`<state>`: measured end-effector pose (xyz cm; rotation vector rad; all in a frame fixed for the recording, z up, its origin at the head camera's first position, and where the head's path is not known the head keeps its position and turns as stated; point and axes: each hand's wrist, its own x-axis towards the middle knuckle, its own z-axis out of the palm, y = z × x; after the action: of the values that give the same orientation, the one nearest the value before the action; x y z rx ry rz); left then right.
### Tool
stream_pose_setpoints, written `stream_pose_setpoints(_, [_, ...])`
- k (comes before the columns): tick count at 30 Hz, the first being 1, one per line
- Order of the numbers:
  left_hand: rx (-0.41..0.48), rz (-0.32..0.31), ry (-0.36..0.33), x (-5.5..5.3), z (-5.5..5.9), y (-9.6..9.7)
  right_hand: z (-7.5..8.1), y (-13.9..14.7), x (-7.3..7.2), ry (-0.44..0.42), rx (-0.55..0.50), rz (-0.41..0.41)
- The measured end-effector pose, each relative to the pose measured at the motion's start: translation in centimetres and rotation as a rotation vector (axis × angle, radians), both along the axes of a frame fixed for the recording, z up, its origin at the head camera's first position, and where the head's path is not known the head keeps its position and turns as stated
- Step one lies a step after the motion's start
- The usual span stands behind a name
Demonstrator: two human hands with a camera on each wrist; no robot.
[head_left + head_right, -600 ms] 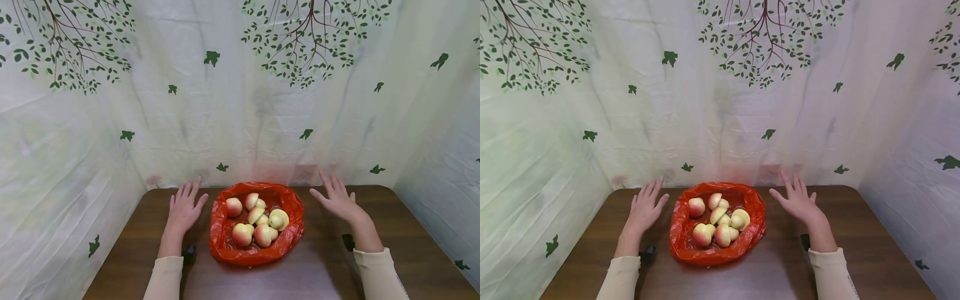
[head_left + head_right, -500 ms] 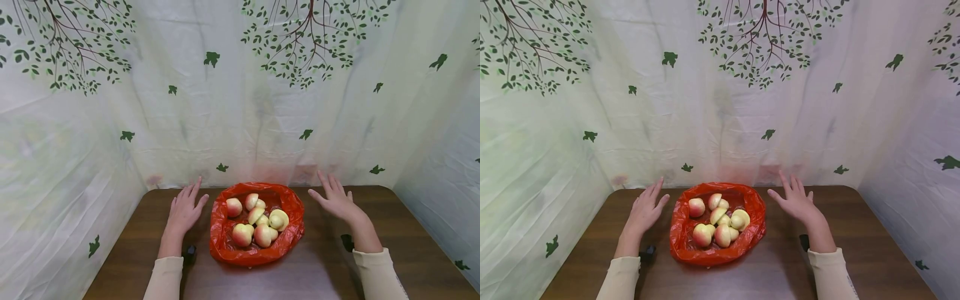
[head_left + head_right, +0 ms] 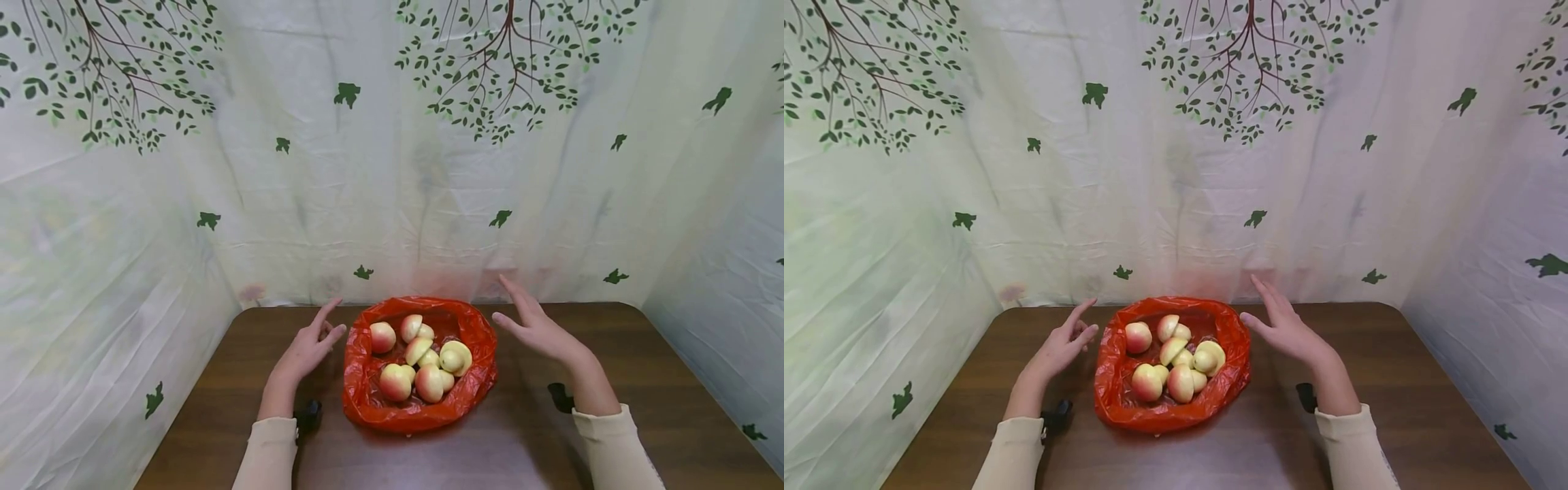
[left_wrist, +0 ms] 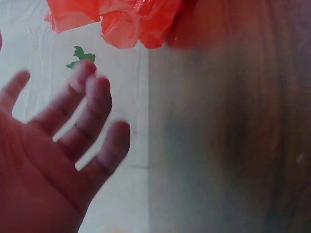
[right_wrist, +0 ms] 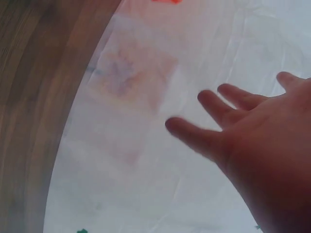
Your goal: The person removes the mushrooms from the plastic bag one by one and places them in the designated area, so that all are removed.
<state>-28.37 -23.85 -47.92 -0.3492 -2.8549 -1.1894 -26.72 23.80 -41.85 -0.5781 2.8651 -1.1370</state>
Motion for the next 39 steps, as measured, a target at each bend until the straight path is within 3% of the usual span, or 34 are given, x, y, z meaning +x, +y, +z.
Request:
stream_pose_setpoints(8, [0.368, -0.147, -0.159, -0.4, -1.7, -0.3, -0.3, -0.7, 0.1, -0.018, -0.045, 0.051])
stream_pose_setpoints(13, [0.509, -0.226, -0.199, -0.7, -2.6, -0.2, 0.0, -1.2, 0.3, -0.028, -0.052, 0.075])
stream_pose_setpoints(18, [0.56, -0.268, -0.234, -0.7, -3.3, -0.3, 0.0, -1.8, 0.5, -0.049, -0.057, 0.099])
stream_pose_setpoints(26, [0.601, -0.261, -0.275, -0.7, -4.1, -0.7, -0.2, -2.8, 0.4, -0.09, -0.117, 0.135])
stream_pose_setpoints(32, [0.633, -0.232, -0.291, -0.7, -4.7, -1.0, -0.8, -3.3, 0.1, -0.114, -0.111, 0.17])
stream_pose_setpoints(39, [0.667, -0.243, -0.29, -0.5, -4.9, -0.9, -1.1, -3.3, 0.2, -0.141, -0.109, 0.185])
